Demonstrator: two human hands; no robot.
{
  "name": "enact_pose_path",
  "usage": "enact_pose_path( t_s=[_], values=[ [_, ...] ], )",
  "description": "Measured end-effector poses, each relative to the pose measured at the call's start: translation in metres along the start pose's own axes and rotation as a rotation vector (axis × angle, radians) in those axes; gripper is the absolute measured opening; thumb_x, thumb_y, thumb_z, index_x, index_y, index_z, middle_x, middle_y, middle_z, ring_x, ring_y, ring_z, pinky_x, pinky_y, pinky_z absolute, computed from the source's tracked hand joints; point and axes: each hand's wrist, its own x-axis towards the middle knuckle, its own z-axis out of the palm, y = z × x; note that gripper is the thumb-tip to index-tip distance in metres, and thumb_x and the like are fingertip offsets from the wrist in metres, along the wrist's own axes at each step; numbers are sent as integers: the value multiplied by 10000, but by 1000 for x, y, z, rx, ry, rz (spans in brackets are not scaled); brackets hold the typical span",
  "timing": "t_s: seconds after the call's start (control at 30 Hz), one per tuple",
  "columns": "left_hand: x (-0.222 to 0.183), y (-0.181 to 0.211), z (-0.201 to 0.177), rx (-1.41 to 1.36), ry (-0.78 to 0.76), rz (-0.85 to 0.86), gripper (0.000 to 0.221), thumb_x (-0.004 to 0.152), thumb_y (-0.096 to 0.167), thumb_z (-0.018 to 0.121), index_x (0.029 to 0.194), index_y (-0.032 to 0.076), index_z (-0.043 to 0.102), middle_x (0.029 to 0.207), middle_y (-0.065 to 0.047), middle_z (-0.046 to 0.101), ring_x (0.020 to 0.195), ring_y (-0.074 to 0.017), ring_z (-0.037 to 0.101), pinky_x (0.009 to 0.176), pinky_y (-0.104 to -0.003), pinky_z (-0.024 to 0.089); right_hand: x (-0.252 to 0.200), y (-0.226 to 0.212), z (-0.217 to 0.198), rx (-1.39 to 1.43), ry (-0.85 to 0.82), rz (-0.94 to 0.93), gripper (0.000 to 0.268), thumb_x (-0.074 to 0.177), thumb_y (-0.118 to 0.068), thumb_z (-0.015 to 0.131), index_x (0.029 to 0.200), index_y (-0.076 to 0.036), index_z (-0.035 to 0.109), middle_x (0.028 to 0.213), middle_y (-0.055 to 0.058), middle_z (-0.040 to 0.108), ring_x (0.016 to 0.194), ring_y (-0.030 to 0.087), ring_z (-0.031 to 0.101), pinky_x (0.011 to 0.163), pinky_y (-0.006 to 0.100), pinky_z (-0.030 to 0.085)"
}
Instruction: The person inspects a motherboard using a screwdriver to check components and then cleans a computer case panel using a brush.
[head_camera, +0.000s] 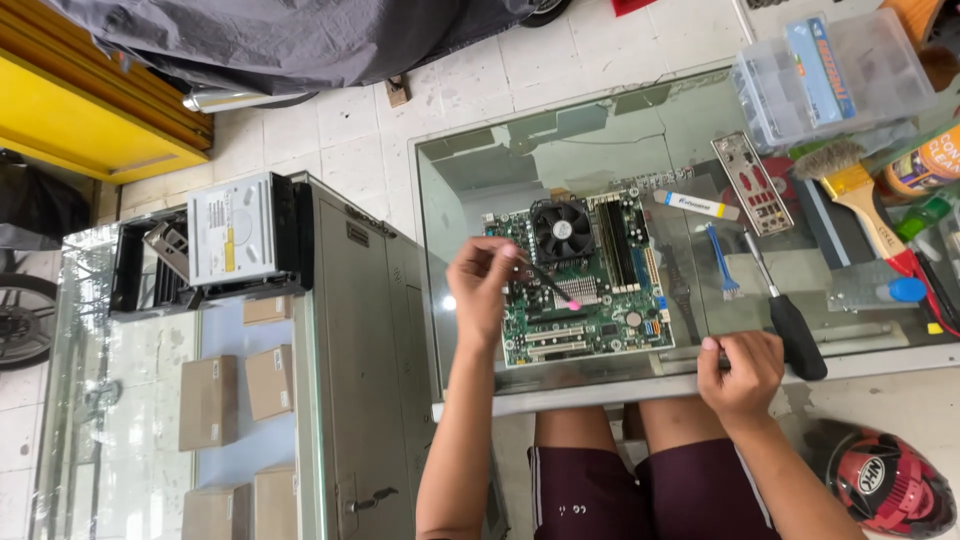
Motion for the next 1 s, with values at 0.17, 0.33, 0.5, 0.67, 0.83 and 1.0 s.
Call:
enact_pose_path(
  t_s=[0.17, 0.33, 0.5, 0.67, 0.83, 1.0],
  values=[
    [-45, -24, 33, -4, -106, -180, 204, 946, 29, 732, 1124, -58, 686, 910, -244, 752, 789, -295, 760, 697, -421, 672, -3, 4, 1, 7, -13, 15, 285, 1009, -166, 650, 730, -107, 640, 652, 16, 552, 619, 248, 598, 786, 381, 487],
    [-104, -44, 44, -67, -79, -274, 336, 961, -23, 675, 1287, -46, 599, 954, -244, 759, 843, -265, 758, 761, -380, 671, 11, -5, -5, 35, -34, 28, 344, 1059, -246, 569, 754, -124, 671, 650, -9, 556, 603, 222, 589, 790, 370, 491],
    [-135, -51, 53, -67, -93, -299, 350, 994, -13, 637, 1334, -35, 558, 1012, -241, 763, 905, -273, 762, 811, -387, 673, 5, 3, -4, 110, -52, 13, 582, 1091, -474, 313, 829, -135, 707, 668, -4, 540, 618, 213, 576, 805, 374, 483],
    [-147, -51, 68, 29, -97, -271, 346, 1008, -14, 607, 1345, -59, 541, 1066, -239, 760, 978, -268, 758, 850, -372, 668, 17, -7, -10, 212, -107, -44, 607, 1046, -593, 417, 868, -105, 729, 713, 20, 615, 642, 224, 619, 793, 390, 504],
    [-157, -56, 75, 62, -121, -268, 321, 1022, -4, 593, 1334, -66, 547, 1100, -252, 748, 1022, -304, 749, 860, -401, 660, 36, -16, -23, 329, -228, -78, 214, 1010, -237, 639, 857, -101, 701, 746, 15, 640, 695, 226, 658, 794, 384, 520],
    [-138, -39, 82, 407, -214, -48, 389, 970, 17, 665, 1343, -35, 566, 1148, -244, 749, 1069, -423, 726, 813, -530, 664, 33, -7, -48, 260, -214, 50, 132, 987, -212, 696, 992, -81, 710, 781, 15, 604, 700, 226, 622, 841, 402, 512]
  ],
)
